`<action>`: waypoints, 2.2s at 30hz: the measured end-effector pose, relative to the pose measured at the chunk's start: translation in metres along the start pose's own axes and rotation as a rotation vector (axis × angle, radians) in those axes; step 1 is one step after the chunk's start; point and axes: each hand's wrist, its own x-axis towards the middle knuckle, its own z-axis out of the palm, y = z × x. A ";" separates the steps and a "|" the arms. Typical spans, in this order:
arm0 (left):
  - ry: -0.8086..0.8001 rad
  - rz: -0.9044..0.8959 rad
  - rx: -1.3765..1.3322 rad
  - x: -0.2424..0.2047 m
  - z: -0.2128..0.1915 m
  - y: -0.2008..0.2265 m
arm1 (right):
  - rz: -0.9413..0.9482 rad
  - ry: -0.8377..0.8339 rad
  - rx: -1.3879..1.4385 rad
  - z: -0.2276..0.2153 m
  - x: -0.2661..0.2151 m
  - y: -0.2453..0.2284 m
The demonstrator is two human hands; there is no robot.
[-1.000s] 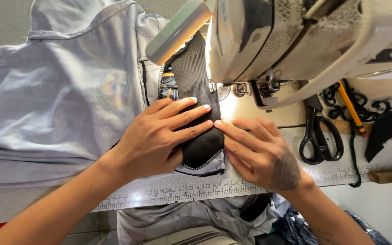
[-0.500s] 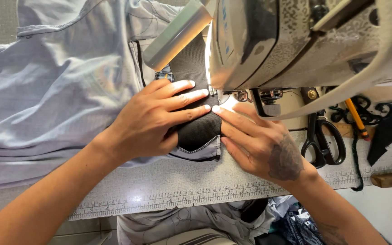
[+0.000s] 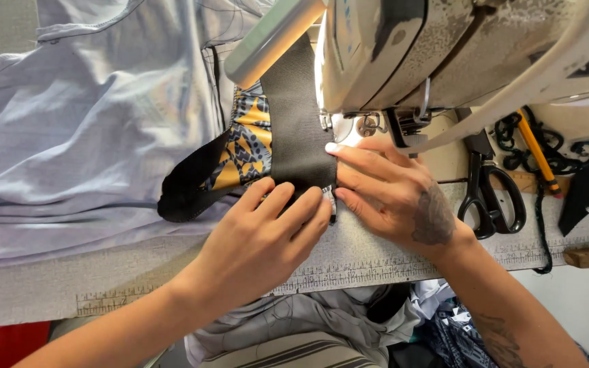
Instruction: The person is sewing fabric pieces together and using scissors to trim the edges and threads.
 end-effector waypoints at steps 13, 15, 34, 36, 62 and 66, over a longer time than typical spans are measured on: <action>0.154 0.179 0.044 -0.008 0.018 0.001 | -0.024 0.073 -0.019 0.001 -0.021 -0.011; 0.150 0.170 0.034 -0.008 0.018 -0.001 | -0.084 0.046 0.016 0.001 -0.024 -0.023; 0.149 0.043 -0.326 -0.007 0.024 -0.041 | -0.004 -0.004 -0.224 0.000 -0.021 -0.054; 0.167 0.042 -0.330 -0.005 0.025 -0.046 | -0.013 0.002 -0.228 0.000 -0.019 -0.051; 0.286 0.018 -0.213 0.032 0.016 -0.062 | -0.005 -0.016 -0.289 -0.005 0.007 -0.012; 0.237 -0.059 -0.227 0.017 0.035 -0.047 | 0.003 -0.037 -0.280 -0.005 0.001 -0.013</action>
